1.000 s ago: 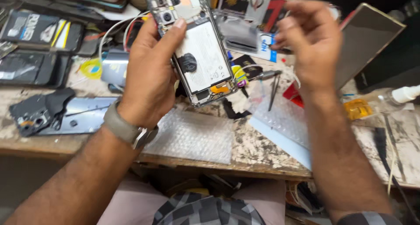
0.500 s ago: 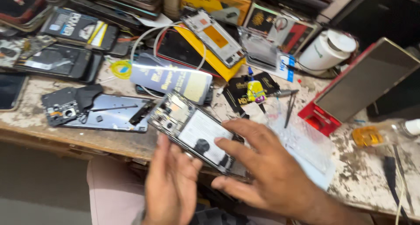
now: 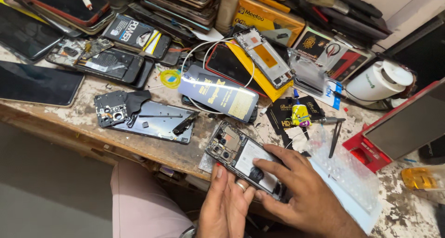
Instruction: The person reassembles a disassembled smartphone by aligning the back cover and securing internal components with a screwdriver. After powering on the device, they enter a passcode and navigate the touchscreen to verify functionality.
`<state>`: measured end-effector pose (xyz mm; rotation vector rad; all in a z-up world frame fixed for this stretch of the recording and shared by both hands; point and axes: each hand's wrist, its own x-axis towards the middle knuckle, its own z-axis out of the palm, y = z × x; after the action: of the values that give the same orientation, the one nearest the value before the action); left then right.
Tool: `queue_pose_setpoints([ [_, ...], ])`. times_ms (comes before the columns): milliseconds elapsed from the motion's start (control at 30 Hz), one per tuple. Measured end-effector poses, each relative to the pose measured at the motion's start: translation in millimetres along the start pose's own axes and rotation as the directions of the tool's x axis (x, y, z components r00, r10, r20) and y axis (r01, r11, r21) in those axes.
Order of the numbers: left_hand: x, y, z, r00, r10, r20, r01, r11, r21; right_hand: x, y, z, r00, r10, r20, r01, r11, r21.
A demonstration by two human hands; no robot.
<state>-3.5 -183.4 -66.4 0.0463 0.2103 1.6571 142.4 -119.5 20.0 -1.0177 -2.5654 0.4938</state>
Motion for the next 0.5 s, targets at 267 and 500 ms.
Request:
queue_pose_setpoints([
  [267,-10.0,40.1,-56.9,0.972,-0.119,-0.204,0.110,0.993,-0.053,1.3,9.3,0.8,1.000,-0.022,0.018,0.022,0.999,0.033],
  [500,-14.4,87.4,-86.6,0.970,-0.230,0.073,0.237,0.966,-0.104,-1.1,17.4,-2.8,0.997,-0.007,0.075,0.003,0.999,0.052],
])
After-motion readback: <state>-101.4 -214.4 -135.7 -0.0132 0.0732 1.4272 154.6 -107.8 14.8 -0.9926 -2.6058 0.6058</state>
